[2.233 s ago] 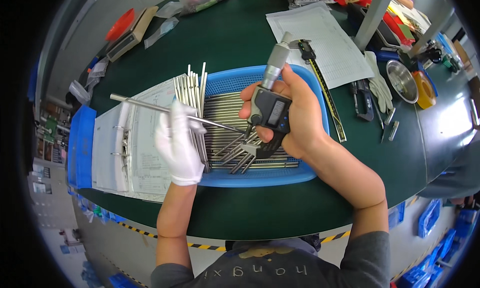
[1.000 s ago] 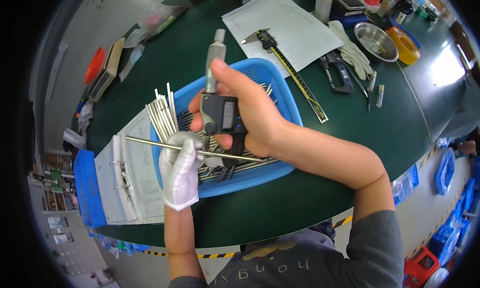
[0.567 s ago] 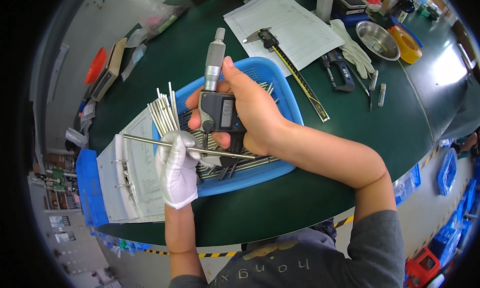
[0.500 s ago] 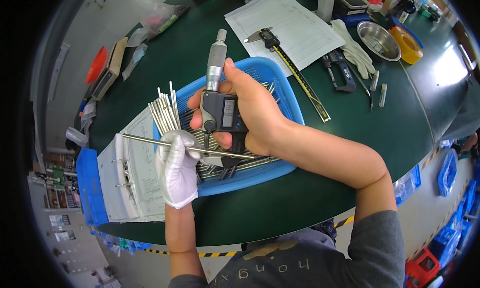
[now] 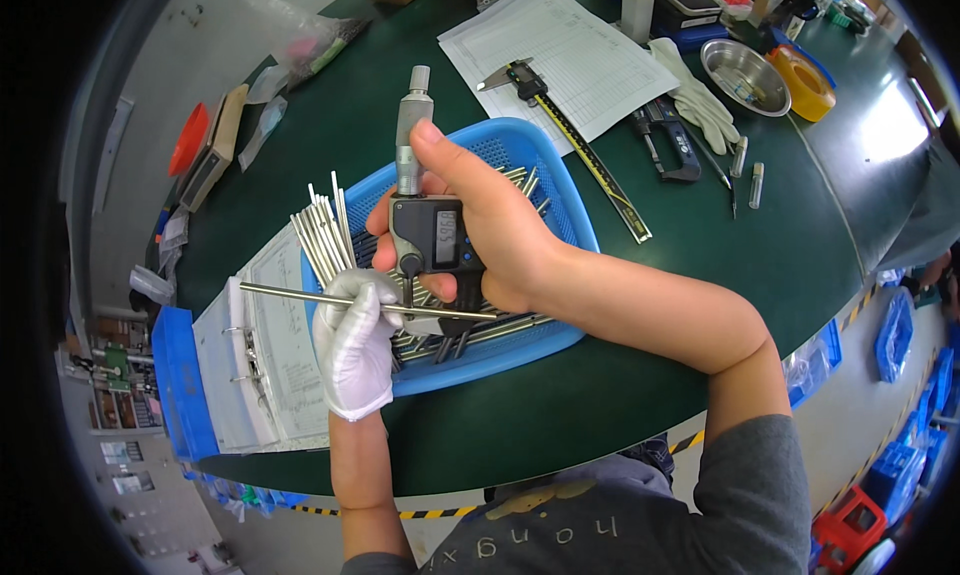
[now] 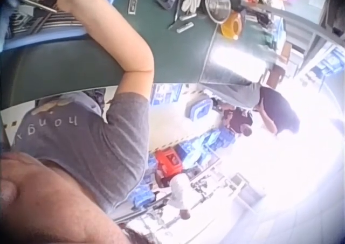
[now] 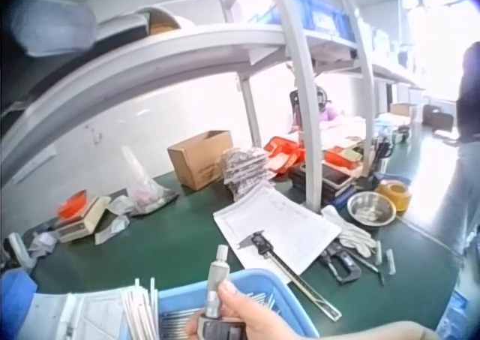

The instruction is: The recorder uses a digital micrometer to measure the thickness of various thin metal rods at an industrial workbench.

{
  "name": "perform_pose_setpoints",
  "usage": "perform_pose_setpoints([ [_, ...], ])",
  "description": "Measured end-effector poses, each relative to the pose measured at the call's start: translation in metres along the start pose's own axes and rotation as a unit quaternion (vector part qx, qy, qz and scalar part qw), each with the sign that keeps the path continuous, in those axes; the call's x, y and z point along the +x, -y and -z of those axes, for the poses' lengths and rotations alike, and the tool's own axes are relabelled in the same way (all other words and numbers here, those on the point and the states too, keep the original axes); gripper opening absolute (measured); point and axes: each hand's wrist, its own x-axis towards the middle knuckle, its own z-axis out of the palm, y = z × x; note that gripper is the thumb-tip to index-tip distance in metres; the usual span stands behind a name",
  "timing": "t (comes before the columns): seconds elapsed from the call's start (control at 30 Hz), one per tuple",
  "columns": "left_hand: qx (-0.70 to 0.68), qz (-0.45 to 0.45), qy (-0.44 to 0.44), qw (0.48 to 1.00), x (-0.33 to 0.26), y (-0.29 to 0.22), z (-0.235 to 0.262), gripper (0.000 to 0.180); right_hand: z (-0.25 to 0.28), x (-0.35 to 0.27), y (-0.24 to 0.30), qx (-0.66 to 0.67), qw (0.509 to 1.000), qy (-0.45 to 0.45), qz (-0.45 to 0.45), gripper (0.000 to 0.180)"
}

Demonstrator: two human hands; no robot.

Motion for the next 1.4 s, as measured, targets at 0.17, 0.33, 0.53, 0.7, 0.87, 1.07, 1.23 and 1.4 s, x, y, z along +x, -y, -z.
perform_pose_setpoints([
  [0.17, -0.028, -0.018, -0.003, 0.999, 0.0, 0.0, 0.005, 0.011, -0.004, -0.001, 0.001, 0.009, 1.0, -0.007, 0.006, 0.06],
  [0.33, -0.092, -0.024, -0.013, 0.995, 0.001, 0.002, 0.014, 0.012, -0.003, -0.001, 0.001, 0.015, 1.0, -0.002, -0.015, 0.063],
  [0.53, -0.105, -0.028, -0.005, 0.994, 0.002, 0.003, 0.013, 0.012, -0.002, 0.0, 0.001, -0.002, 1.0, -0.012, -0.004, 0.064],
  [0.7, -0.103, -0.025, -0.032, 0.994, 0.001, 0.002, 0.011, 0.014, 0.0, 0.002, -0.002, -0.024, 1.0, 0.008, 0.008, 0.066],
  [0.87, -0.122, -0.037, -0.04, 0.991, 0.0, 0.003, 0.012, 0.014, -0.003, 0.0, -0.001, -0.03, 0.999, 0.005, 0.011, 0.065],
  [1.07, -0.114, -0.047, -0.059, 0.991, 0.0, 0.002, 0.014, 0.014, -0.005, -0.001, 0.001, 0.001, 1.0, -0.001, 0.002, 0.061],
  [1.23, -0.146, -0.047, -0.077, 0.985, 0.001, 0.001, 0.019, 0.014, -0.004, -0.002, 0.003, -0.002, 1.0, 0.01, -0.01, 0.061],
  [1.4, -0.122, -0.06, -0.094, 0.986, 0.001, -0.001, 0.018, 0.014, -0.005, -0.002, 0.004, 0.022, 1.0, -0.006, -0.02, 0.064],
])
